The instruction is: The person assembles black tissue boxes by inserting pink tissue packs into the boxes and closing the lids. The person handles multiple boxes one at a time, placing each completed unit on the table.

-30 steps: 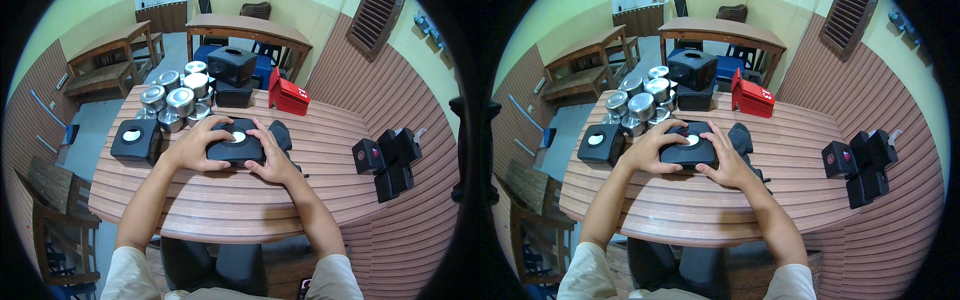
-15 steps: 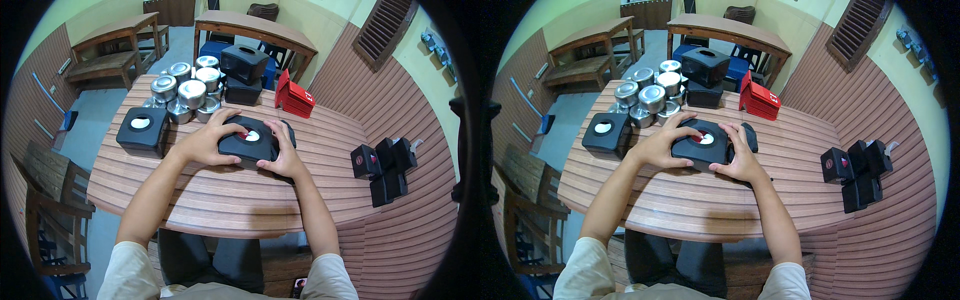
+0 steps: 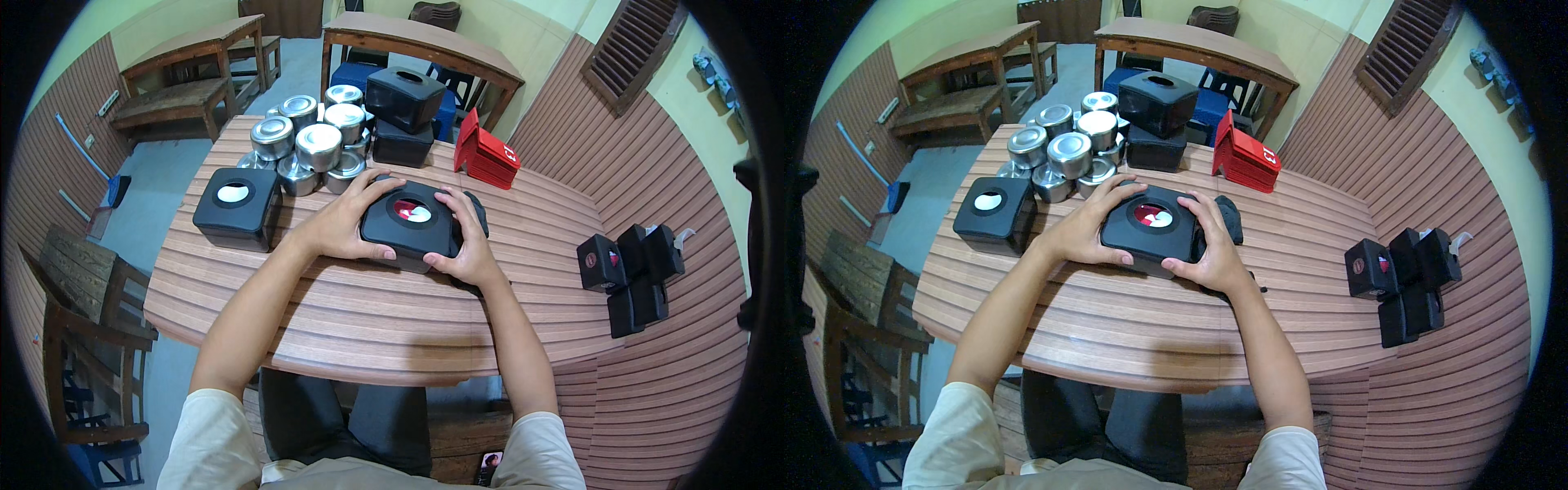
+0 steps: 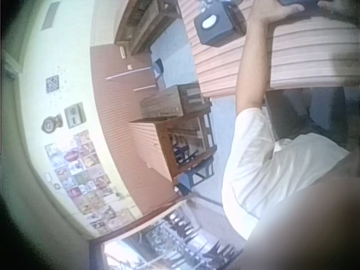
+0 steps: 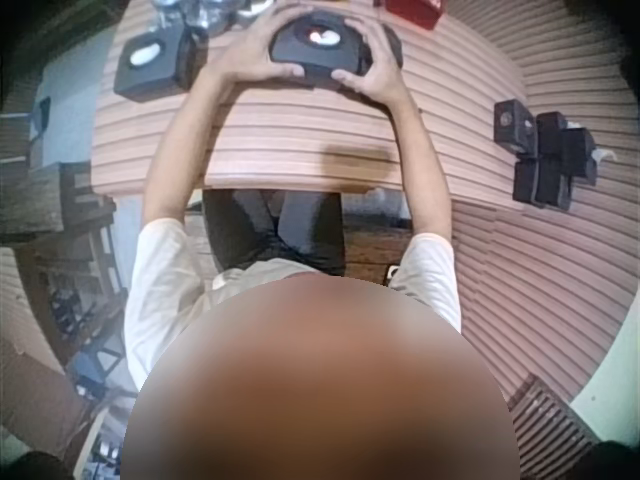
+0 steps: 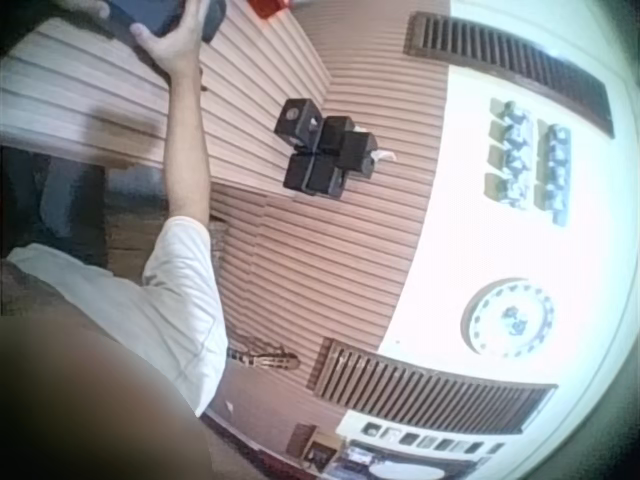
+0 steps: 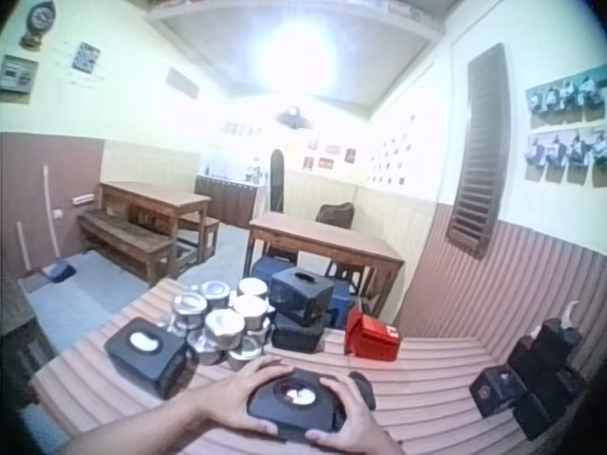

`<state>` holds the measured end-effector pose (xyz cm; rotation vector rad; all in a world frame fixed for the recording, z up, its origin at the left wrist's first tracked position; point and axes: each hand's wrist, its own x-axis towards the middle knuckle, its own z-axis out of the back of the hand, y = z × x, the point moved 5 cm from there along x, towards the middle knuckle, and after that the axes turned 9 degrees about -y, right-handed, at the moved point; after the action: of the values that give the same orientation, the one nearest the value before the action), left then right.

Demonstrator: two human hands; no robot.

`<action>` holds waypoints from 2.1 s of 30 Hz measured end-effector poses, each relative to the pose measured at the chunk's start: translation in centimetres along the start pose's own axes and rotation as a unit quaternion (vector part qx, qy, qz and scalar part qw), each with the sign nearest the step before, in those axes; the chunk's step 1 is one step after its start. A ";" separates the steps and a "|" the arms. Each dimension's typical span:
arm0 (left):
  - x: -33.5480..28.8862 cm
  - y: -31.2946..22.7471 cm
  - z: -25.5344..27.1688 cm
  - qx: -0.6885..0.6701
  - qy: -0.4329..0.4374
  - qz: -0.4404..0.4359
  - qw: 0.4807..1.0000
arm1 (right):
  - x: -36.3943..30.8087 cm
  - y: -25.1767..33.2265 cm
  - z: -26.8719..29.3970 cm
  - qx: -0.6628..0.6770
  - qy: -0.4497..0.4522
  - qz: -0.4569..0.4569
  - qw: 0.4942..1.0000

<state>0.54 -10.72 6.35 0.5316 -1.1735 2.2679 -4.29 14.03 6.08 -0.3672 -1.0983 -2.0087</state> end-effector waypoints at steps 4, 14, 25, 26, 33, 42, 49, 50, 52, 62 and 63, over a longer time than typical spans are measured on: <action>-0.1 0.3 -0.1 0.003 -0.002 0.011 1.000 | 0.1 -0.1 -0.1 0.009 -0.003 -0.005 1.000; -0.1 0.6 -0.3 0.009 0.012 0.001 1.000 | 0.1 0.1 -0.3 0.028 0.051 -0.017 0.998; -0.2 0.8 -0.6 0.015 0.036 0.030 0.999 | -0.2 -0.1 -0.3 0.012 0.087 -0.041 0.995; -0.2 0.8 -0.6 0.006 0.038 0.031 0.999 | -0.2 -0.1 -0.4 0.009 0.087 -0.041 0.995; -0.2 1.0 -0.5 -0.041 0.041 0.060 0.997 | -0.2 0.0 -0.3 -0.002 0.077 -0.025 0.997; -0.2 0.6 -0.6 -0.034 0.040 0.062 0.997 | 0.0 0.1 -0.4 0.020 0.088 -0.044 0.995; -0.3 0.9 -0.9 -0.026 0.039 0.059 0.997 | 0.0 0.6 -0.4 0.013 0.081 -0.044 0.996; -0.3 0.9 -0.9 -0.028 0.038 0.054 0.997 | 0.0 0.7 -0.4 0.012 0.079 -0.043 0.996; -0.3 1.0 -1.0 -0.027 0.040 0.055 0.997 | 0.0 0.7 -0.4 0.013 0.073 -0.036 0.997; -0.3 0.9 -0.8 -0.077 0.039 0.088 0.992 | 0.1 0.5 -0.1 0.043 0.059 -0.013 0.997; -0.3 1.0 -0.8 -0.073 0.041 0.094 0.992 | 0.0 0.5 -0.1 0.045 0.059 -0.014 0.997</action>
<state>0.12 -10.61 5.16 0.2794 -1.3868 2.3113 -3.96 13.82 6.31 -0.1855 -1.1213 -1.9722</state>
